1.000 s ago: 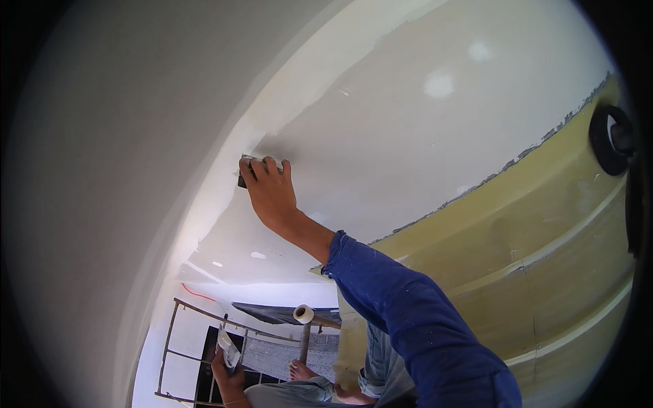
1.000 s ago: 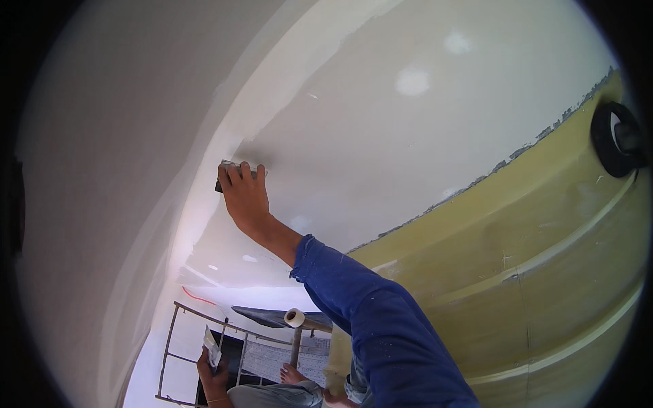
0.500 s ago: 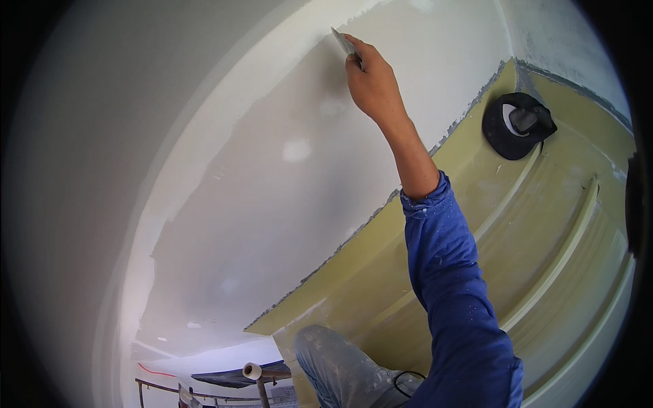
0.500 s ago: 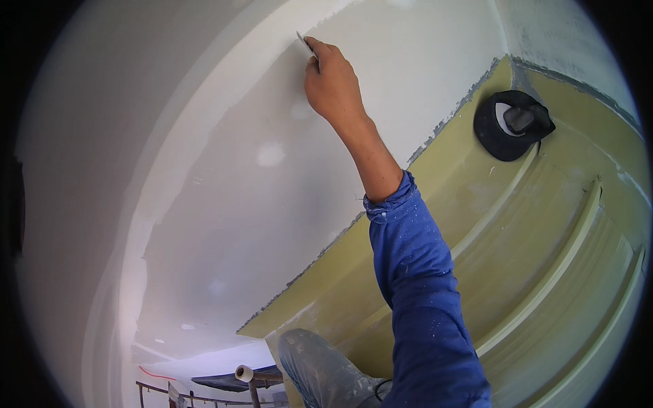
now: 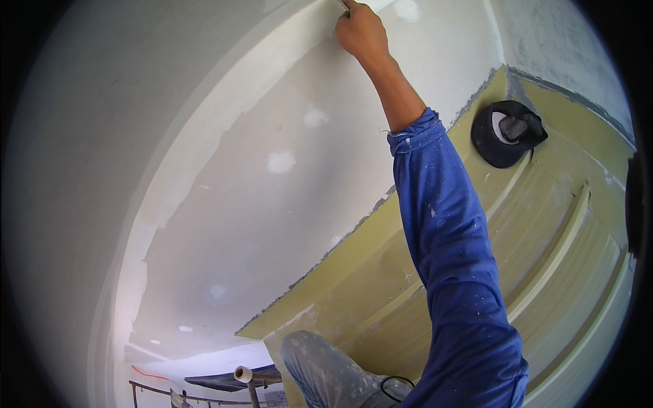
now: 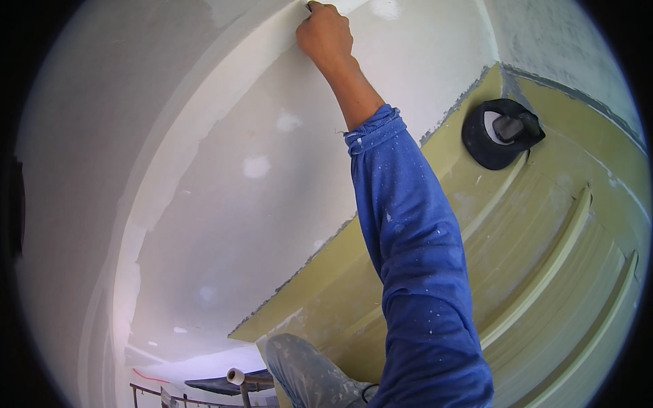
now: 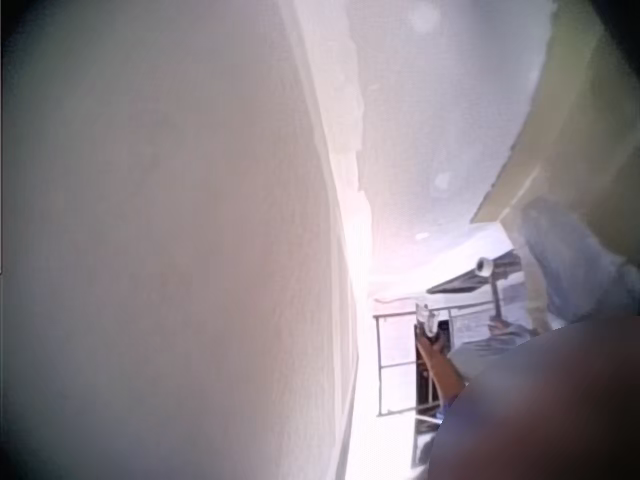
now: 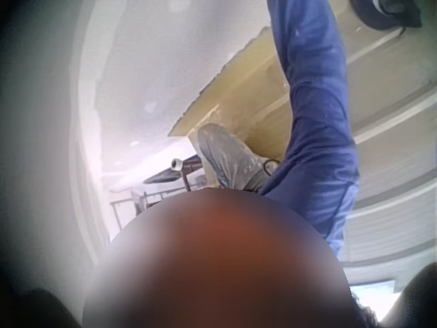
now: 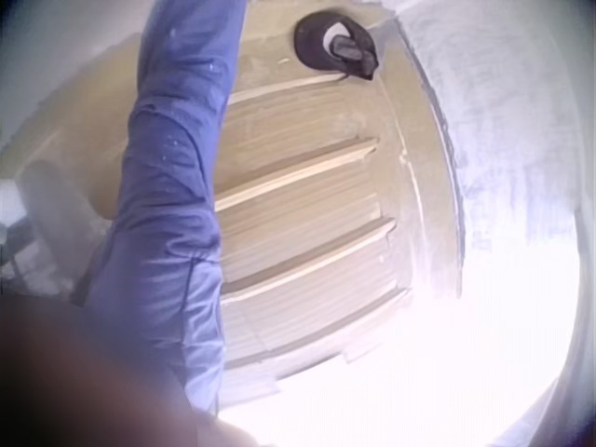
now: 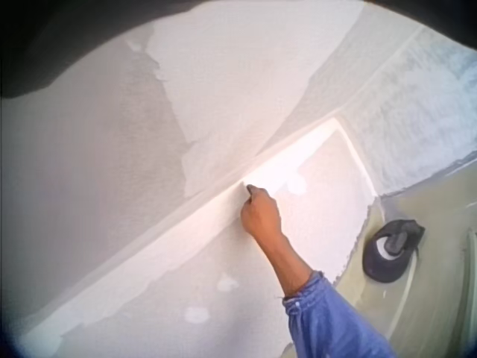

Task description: The person applies plaster to a curved ceiling using a trowel and hawk. They repeatedly scoop plaster from the hawk and spread it along the ceiling surface, smoothing the material in continuous strokes.

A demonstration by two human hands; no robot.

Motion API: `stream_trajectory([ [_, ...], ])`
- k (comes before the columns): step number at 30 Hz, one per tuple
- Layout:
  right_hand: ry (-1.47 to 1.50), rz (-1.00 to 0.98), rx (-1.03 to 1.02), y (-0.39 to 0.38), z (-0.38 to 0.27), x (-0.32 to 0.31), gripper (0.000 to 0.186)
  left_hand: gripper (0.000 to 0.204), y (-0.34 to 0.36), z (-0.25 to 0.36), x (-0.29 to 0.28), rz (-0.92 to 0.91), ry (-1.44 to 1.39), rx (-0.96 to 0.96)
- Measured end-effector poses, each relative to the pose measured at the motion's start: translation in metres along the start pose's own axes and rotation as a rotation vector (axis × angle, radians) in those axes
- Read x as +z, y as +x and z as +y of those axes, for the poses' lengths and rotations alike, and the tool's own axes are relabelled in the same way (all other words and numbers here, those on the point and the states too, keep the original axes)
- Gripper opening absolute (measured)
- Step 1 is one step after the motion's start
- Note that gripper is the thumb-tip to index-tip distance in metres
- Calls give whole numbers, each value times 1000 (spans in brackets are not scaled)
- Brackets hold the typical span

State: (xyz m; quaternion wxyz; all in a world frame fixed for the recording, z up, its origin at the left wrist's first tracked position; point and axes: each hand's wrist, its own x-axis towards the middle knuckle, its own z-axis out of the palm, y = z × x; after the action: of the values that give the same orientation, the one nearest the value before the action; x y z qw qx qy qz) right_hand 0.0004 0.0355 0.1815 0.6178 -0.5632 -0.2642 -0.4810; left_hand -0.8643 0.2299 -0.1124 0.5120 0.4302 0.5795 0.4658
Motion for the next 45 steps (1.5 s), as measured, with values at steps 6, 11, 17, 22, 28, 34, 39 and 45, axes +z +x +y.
stream_trajectory([
  [6, -58, -32, 68, 6, -3, 3, 40, 40, -6, 1, -3, 23, 22, 9],
  [11, -81, -57, 77, 6, -14, -1, 42, 39, -10, 0, -9, 27, 29, 38],
  [17, -175, -208, 185, -14, -53, -6, 40, 38, 12, -14, -30, -28, 49, 138],
  [22, -178, -137, 137, -69, -85, 30, 47, 40, 23, -18, -28, -117, 344, 508],
  [28, -82, -126, 80, -147, -144, 76, 51, 49, 4, -18, -27, -172, 581, 632],
  [34, 67, -127, 95, -221, -216, 112, 53, 44, 19, -27, -47, -100, -363, -50],
  [39, 157, -155, 82, -283, -276, 145, 58, 29, 12, -40, -45, 9, 522, 608],
  [45, 208, -228, 104, -338, -334, 177, 66, 27, 2, -27, -28, -94, -351, 97],
])
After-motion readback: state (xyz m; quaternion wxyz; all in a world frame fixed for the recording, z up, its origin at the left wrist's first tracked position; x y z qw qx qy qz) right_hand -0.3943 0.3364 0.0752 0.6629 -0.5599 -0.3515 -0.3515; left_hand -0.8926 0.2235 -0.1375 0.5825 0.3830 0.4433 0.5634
